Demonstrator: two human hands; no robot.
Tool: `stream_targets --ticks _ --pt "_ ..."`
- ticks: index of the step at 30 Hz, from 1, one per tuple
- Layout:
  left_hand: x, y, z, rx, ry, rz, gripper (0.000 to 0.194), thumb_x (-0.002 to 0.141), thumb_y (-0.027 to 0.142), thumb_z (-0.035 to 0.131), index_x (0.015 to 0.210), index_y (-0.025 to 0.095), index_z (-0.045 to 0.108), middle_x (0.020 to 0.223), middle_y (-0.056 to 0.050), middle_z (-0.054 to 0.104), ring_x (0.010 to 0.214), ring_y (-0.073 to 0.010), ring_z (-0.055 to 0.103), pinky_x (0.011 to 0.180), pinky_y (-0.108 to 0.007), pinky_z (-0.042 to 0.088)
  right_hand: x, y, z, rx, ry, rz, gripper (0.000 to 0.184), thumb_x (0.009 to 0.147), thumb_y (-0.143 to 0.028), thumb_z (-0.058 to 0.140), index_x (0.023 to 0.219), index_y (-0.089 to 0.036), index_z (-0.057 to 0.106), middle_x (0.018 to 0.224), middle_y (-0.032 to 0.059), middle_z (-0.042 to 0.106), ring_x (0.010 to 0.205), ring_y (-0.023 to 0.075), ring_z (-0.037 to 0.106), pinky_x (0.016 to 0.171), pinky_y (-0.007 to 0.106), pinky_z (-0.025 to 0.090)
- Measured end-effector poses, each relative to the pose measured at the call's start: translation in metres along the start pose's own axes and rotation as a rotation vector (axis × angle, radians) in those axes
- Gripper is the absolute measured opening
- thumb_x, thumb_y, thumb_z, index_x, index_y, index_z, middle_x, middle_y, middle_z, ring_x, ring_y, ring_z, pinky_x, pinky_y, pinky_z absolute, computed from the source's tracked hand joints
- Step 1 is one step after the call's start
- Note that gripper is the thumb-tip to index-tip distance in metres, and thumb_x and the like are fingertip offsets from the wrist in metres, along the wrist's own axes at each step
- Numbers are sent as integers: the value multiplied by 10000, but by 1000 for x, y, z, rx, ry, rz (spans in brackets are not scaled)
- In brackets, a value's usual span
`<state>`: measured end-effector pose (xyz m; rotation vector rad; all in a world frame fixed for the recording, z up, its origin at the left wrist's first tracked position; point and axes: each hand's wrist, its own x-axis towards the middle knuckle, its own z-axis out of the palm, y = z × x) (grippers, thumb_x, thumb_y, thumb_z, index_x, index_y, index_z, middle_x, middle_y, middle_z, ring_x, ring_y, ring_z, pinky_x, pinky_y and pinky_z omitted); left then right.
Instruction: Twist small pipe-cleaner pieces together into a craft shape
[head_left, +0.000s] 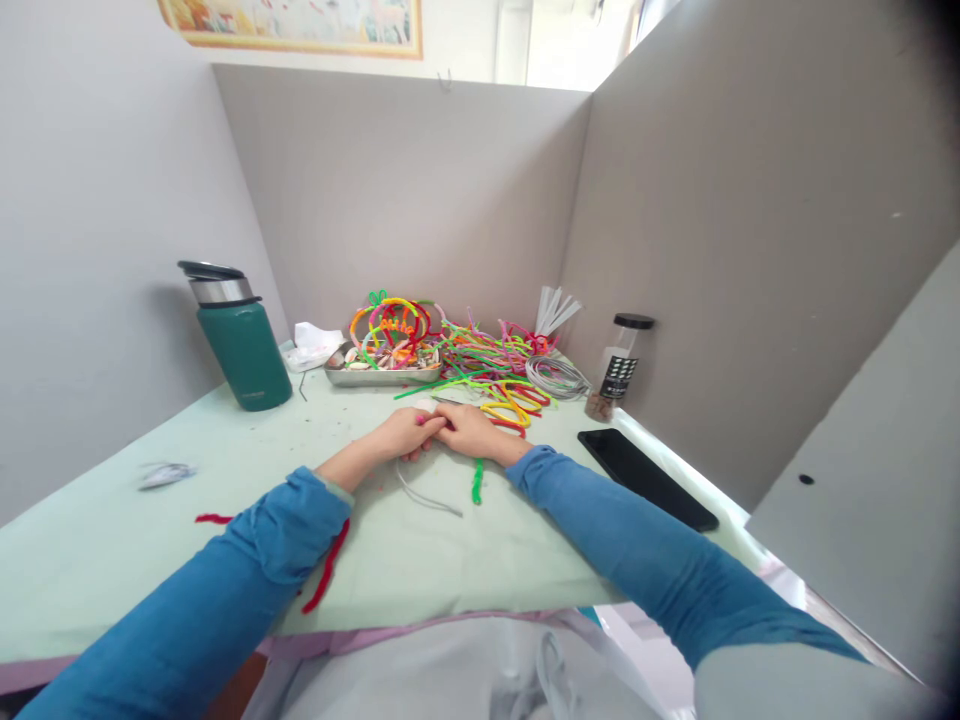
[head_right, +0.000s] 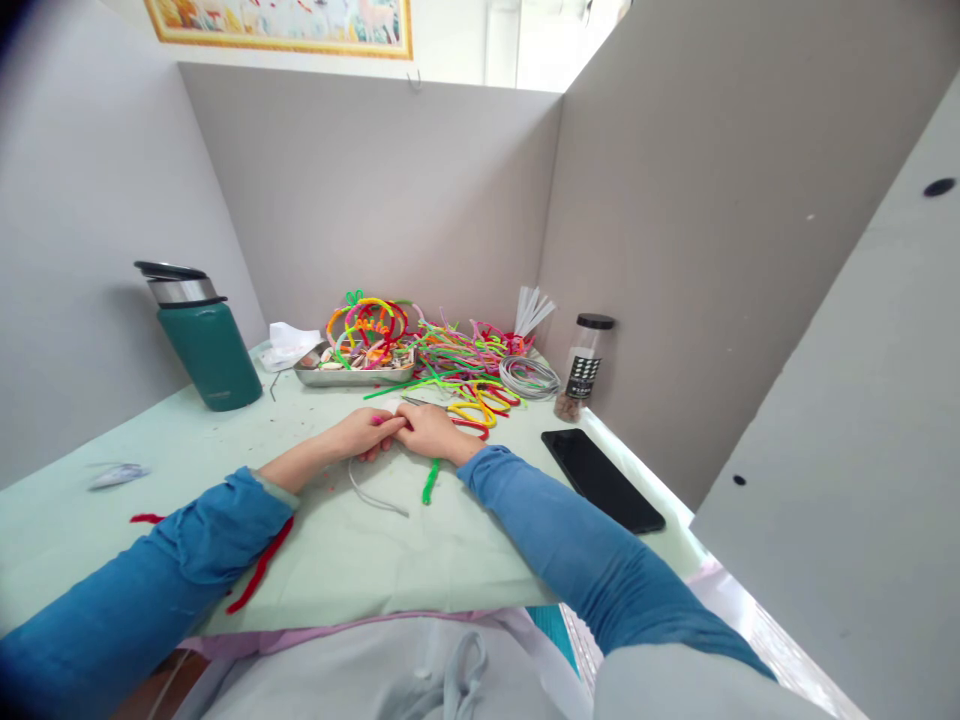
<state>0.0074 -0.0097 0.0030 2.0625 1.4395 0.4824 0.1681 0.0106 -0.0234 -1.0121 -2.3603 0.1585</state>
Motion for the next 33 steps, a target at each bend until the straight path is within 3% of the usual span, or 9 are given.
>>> stream_targets --ticks 16,33 --pt "1 -2 0 8 -5 10 471 821 580 379 630 170 508 453 20 507 354 -94 457 379 -204 350 0 -1 -1 -1 -8 5 147 837 -256 501 890 -167 605 824 43 649 715 144 545 626 236 344" --pt "2 -3 0 -47 -21 -17 351 847 421 380 633 166 492 478 27 514 342 -81 444 370 -192 325 0 -2 -1 7 0 -4 166 866 -282 500 888 -162 613 794 32 632 671 124 511 609 227 323"
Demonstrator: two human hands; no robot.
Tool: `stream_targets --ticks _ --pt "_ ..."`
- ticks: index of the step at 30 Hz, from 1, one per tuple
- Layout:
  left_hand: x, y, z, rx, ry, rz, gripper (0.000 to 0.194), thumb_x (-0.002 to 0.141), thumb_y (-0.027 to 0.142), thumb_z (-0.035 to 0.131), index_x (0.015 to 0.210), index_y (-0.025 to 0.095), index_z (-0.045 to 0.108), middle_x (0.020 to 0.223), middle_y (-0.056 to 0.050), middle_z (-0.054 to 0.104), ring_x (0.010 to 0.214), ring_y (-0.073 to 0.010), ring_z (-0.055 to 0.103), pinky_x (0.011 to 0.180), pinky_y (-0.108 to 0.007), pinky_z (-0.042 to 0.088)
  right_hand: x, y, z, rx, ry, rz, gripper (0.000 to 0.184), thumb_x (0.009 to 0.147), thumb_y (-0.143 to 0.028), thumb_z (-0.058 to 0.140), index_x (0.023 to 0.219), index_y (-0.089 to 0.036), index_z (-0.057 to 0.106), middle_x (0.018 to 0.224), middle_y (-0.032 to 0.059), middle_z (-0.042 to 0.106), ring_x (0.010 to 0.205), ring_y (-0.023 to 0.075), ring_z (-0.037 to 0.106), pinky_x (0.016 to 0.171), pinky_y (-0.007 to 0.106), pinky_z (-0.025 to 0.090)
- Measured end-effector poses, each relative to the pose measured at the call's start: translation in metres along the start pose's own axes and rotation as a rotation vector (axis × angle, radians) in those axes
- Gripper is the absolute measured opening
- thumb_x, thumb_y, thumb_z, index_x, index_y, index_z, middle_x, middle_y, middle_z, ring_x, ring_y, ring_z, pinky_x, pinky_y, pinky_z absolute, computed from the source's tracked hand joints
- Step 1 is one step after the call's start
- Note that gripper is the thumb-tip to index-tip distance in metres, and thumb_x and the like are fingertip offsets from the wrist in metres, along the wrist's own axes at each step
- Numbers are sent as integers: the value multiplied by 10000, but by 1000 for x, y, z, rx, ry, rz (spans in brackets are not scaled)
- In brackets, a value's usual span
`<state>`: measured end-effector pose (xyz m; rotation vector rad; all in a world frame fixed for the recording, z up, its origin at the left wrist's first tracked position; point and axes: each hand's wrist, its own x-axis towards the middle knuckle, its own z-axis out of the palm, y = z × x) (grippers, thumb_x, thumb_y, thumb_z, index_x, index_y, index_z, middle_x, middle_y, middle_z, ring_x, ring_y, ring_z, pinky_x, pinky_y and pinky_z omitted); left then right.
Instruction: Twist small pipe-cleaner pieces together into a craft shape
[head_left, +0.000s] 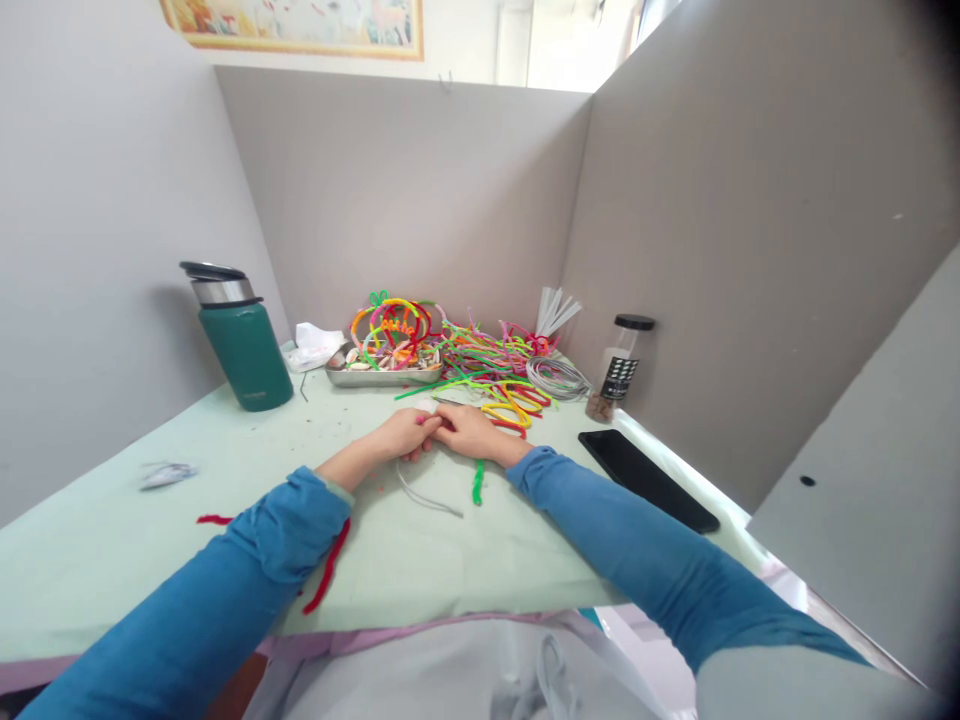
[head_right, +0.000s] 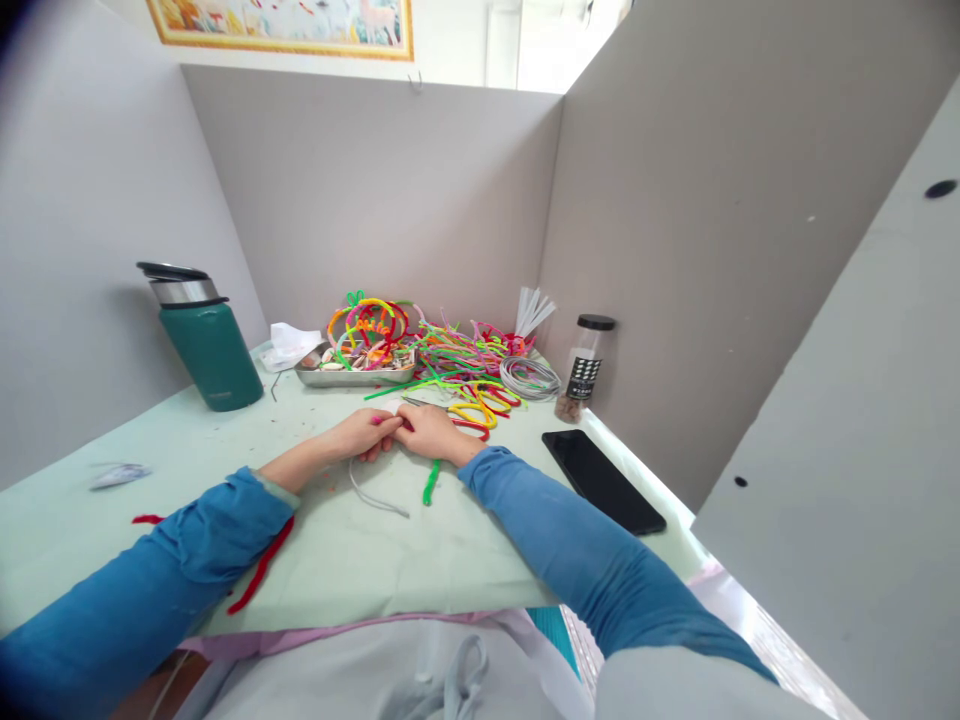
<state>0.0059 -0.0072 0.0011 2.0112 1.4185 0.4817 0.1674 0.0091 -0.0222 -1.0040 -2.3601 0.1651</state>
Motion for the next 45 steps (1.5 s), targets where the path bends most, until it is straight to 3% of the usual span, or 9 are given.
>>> stream_targets --ticks 21,27,33,45 --pt "1 2 2 -61 8 -13 268 875 338 367 686 174 463 505 46 503 330 -70 418 360 -191 310 0 1 0 11 9 -11 171 860 -288 516 917 -164 620 823 39 646 700 131 541 622 227 347" --pt "-4 6 0 -43 4 -29 311 885 337 350 643 176 459 421 48 445 329 -80 398 369 -198 317 0 0 0 20 2 -15 169 866 -282 514 920 -161 618 821 33 643 695 124 535 626 223 349" --pt "-2 2 2 -90 9 -21 321 870 391 401 648 172 476 437 49 463 334 -76 407 367 -192 312 0 0 -1 36 2 -11 170 860 -290 517 906 -161 618 820 32 642 695 123 534 624 222 350" --pt "-2 3 2 -81 3 -45 337 893 361 345 639 172 463 414 44 448 320 -78 387 367 -197 304 0 0 -2 99 -5 1 163 848 -289 523 897 -165 617 793 13 623 673 112 509 618 216 347"
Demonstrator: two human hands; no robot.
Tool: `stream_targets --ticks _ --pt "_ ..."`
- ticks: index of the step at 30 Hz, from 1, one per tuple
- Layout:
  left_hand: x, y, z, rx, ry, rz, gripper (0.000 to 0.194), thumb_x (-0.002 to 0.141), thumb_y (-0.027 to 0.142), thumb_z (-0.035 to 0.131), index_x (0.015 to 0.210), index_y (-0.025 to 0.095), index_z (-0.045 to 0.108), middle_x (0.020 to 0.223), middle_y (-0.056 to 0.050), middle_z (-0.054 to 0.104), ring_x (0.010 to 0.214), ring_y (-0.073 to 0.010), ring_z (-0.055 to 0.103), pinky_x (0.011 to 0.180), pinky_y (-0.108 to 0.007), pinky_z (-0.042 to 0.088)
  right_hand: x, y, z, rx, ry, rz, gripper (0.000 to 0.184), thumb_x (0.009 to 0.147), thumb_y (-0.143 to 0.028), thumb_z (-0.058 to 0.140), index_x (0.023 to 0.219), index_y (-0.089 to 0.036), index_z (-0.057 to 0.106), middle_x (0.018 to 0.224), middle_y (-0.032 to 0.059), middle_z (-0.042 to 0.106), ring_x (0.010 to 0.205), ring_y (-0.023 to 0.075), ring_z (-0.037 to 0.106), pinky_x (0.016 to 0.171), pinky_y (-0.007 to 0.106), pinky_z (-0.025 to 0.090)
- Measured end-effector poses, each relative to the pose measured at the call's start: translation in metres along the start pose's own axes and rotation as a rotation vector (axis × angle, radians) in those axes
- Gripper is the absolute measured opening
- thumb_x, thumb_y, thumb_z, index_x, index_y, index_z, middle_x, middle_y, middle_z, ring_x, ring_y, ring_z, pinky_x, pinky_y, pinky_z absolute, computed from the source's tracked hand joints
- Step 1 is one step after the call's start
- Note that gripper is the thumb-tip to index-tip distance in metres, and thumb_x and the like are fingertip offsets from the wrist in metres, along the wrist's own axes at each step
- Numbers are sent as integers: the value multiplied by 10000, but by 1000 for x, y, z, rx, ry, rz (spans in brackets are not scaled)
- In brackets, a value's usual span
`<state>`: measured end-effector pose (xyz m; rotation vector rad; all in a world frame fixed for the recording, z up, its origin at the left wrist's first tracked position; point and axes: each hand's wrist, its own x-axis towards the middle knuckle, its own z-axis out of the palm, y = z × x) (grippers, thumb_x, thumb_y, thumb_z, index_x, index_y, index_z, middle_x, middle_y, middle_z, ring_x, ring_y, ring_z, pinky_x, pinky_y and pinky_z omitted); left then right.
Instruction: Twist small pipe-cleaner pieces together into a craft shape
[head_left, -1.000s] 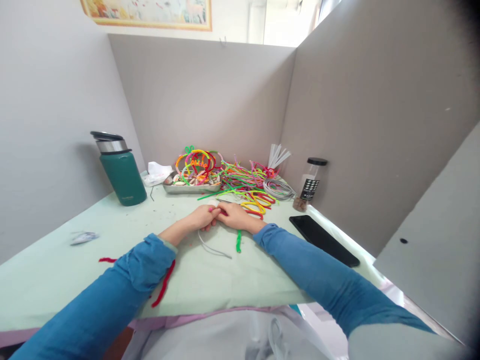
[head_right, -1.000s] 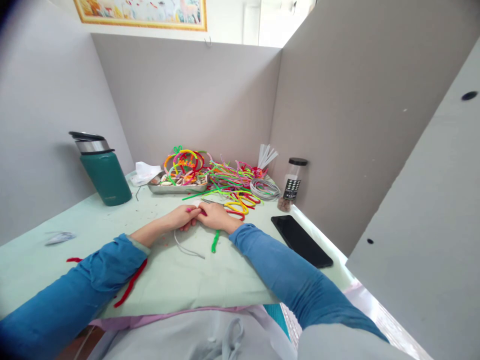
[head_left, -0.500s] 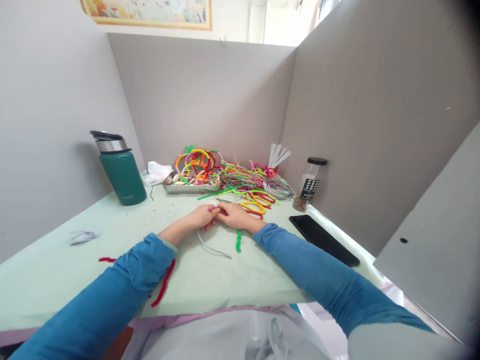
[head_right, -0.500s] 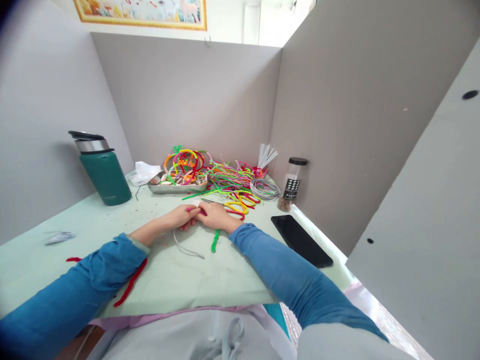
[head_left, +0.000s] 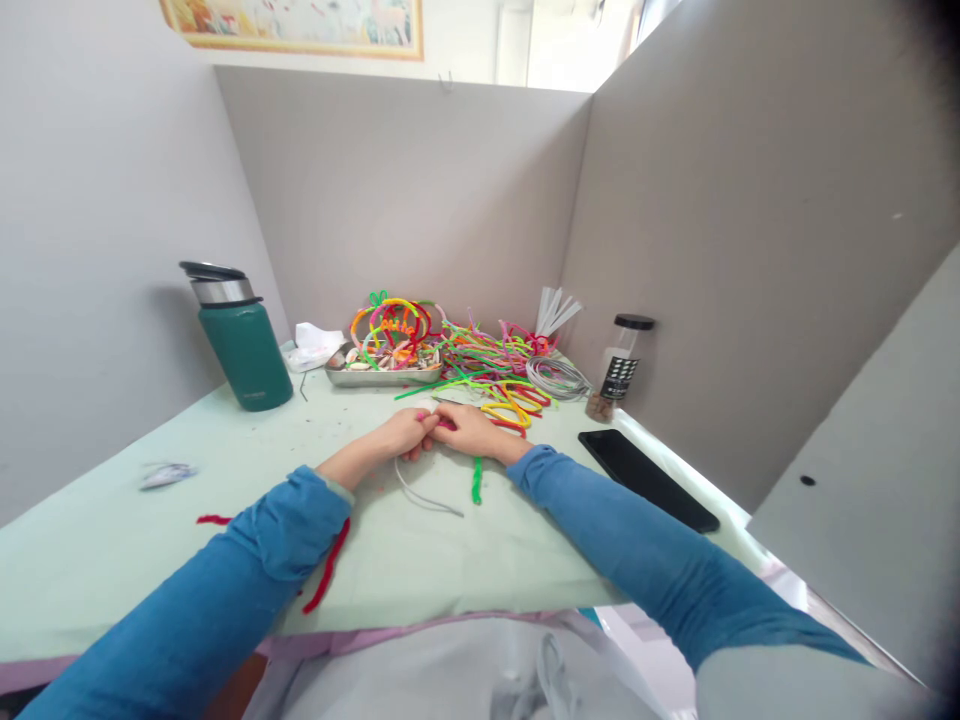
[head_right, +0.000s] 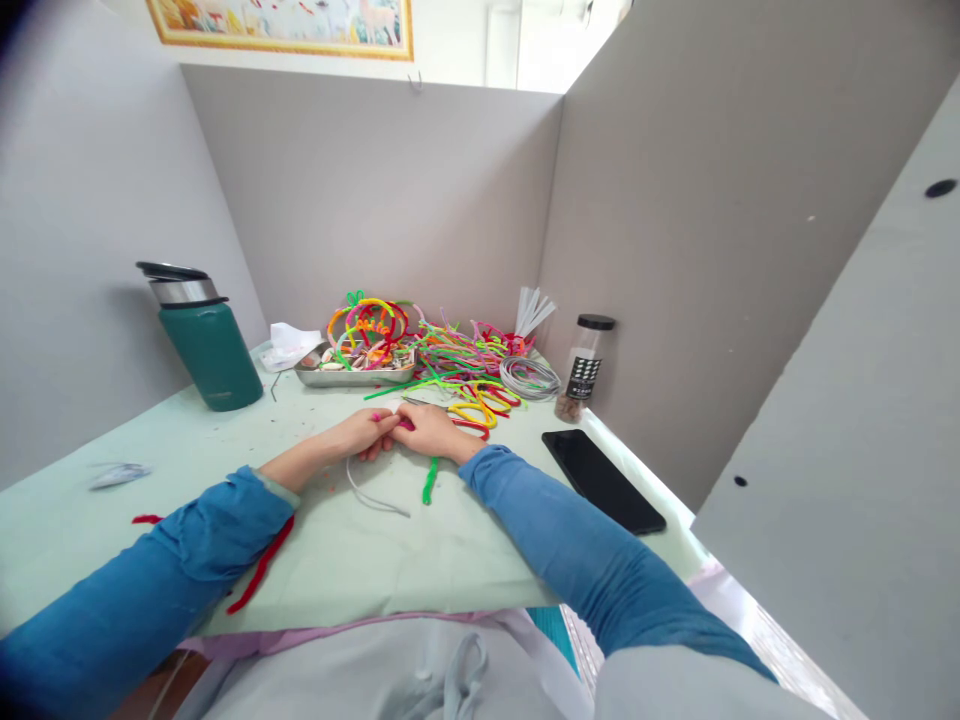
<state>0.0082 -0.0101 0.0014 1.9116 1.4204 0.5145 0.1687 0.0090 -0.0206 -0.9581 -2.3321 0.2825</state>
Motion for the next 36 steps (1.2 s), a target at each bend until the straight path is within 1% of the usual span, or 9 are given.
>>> stream_targets --ticks 6,11,22,28,31,36 --pt "2 -2 0 -23 4 -4 344 890 399 363 655 170 464 431 49 459 320 -71 387 370 -191 294 0 0 -1 39 -4 -9 137 833 -251 522 882 -163 614 775 3 614 675 110 505 622 215 346" --pt "3 -2 0 -26 5 -24 342 897 379 352 646 172 458 420 52 453 312 -70 385 366 -191 294 0 2 0 65 -9 -5 116 829 -218 512 868 -166 608 782 1 613 683 109 504 631 214 349" --pt "1 -2 0 -55 14 -7 362 874 443 402 646 171 469 405 53 451 316 -67 394 362 -184 299 1 3 1 44 -7 8 115 820 -198 501 867 -170 602 793 3 623 687 113 513 640 220 355" --pt "1 -2 0 -62 16 5 331 876 385 404 633 171 467 396 57 436 309 -66 386 352 -185 298 0 2 1 24 -3 20 125 817 -198 505 884 -173 607 808 13 636 701 121 531 657 227 366" --pt "1 -3 0 -79 24 12 334 868 396 422 630 168 472 405 57 444 313 -61 384 354 -183 296 0 0 2 3 1 44 134 824 -215 511 897 -174 615 805 19 641 697 125 535 653 230 369" --pt "-1 -1 -1 -151 28 -20 331 868 395 430 628 170 462 386 61 444 305 -59 366 357 -188 293 0 0 3 14 25 59 143 839 -254 523 905 -175 623 820 23 650 708 128 548 646 230 371"
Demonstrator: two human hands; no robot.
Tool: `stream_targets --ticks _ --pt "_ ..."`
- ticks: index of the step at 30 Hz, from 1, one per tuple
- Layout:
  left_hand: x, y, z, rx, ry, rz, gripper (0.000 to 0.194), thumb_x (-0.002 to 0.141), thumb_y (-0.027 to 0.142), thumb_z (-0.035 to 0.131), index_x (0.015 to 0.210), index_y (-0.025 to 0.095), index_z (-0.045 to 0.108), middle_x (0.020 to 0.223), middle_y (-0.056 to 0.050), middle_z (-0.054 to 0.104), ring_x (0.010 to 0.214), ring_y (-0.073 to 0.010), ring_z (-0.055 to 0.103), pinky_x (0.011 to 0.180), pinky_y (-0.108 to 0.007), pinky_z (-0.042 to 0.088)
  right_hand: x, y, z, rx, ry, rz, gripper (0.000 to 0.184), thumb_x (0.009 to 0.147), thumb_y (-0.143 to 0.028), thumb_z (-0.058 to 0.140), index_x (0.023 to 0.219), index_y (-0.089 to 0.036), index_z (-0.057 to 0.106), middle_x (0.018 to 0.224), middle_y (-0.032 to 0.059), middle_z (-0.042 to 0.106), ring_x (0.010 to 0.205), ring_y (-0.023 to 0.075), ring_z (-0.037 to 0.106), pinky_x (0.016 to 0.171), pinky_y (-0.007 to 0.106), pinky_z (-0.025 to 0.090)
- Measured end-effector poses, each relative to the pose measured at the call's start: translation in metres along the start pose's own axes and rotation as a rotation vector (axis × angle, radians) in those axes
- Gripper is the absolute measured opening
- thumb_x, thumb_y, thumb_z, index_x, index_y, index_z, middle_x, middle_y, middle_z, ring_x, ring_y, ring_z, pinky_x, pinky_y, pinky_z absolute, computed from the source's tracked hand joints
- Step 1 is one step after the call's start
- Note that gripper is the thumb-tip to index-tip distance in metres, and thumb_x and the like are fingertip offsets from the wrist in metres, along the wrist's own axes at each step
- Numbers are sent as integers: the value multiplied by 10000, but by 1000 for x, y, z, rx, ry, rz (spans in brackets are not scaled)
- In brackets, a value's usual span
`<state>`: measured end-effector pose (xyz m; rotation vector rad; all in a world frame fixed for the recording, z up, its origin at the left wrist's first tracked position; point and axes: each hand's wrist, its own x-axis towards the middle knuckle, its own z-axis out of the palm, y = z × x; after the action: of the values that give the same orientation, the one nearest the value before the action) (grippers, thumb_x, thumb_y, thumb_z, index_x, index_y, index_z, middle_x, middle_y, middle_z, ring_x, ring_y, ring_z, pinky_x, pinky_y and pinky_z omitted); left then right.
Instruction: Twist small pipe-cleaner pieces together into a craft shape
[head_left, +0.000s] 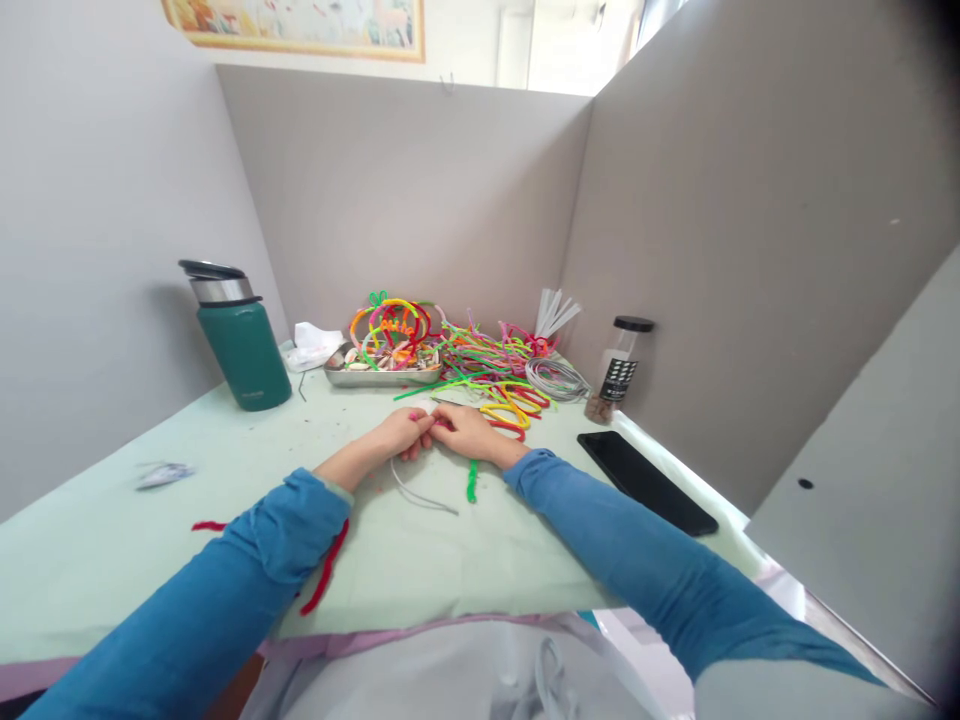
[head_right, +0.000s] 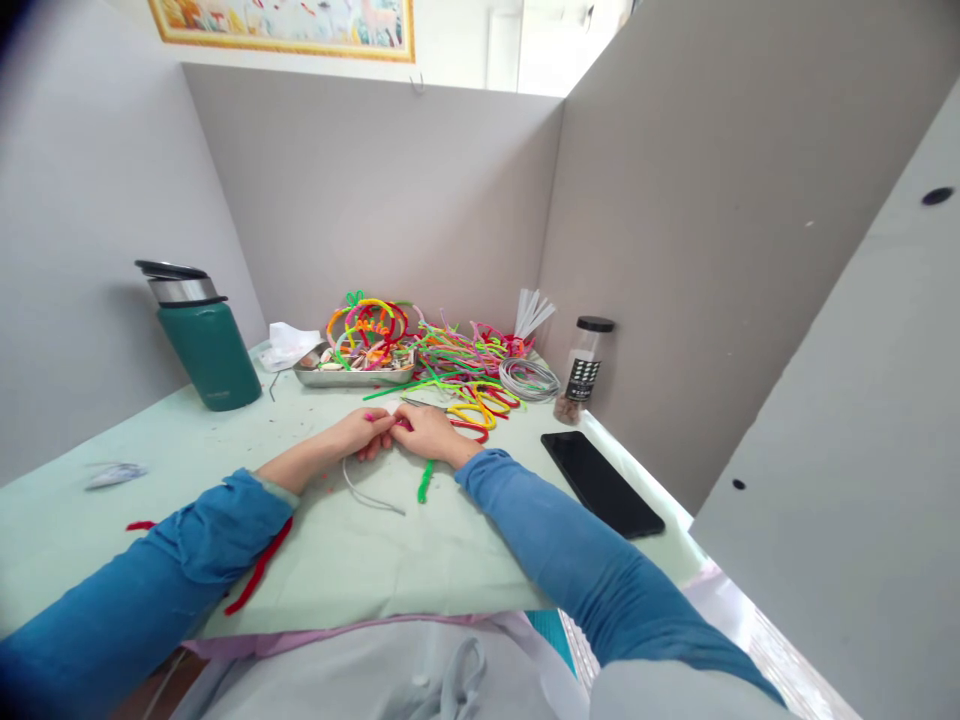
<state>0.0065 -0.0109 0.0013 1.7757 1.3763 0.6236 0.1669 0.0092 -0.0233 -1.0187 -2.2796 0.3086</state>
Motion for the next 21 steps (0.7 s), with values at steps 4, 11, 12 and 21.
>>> stream_targets --ticks 4,11,12,21 --pt "-3 3 0 -60 43 -27 328 883 361 397 621 172 460 367 55 437 304 -62 359 363 -191 282 1 1 0 75 13 10 152 865 -267 511 900 -176 627 825 15 648 713 116 540 653 224 367" --pt "0 0 2 -31 91 -43 310 889 309 379 622 173 457 356 59 430 294 -63 351 358 -192 267 2 -1 0 103 26 54 187 897 -237 464 836 -160 624 751 9 625 684 107 522 651 219 360" --pt "1 -1 2 -19 90 -40 309 888 301 372 622 172 460 354 56 432 292 -64 347 356 -193 262 3 -1 0 88 21 58 192 896 -230 460 824 -159 624 744 10 624 679 109 522 650 219 360" --pt "15 0 -6 66 6 -108 307 874 269 335 613 173 464 365 35 434 295 -80 344 372 -211 268 20 -2 3 -113 -38 85 227 876 -206 437 838 -156 654 825 59 675 735 156 557 664 245 360"
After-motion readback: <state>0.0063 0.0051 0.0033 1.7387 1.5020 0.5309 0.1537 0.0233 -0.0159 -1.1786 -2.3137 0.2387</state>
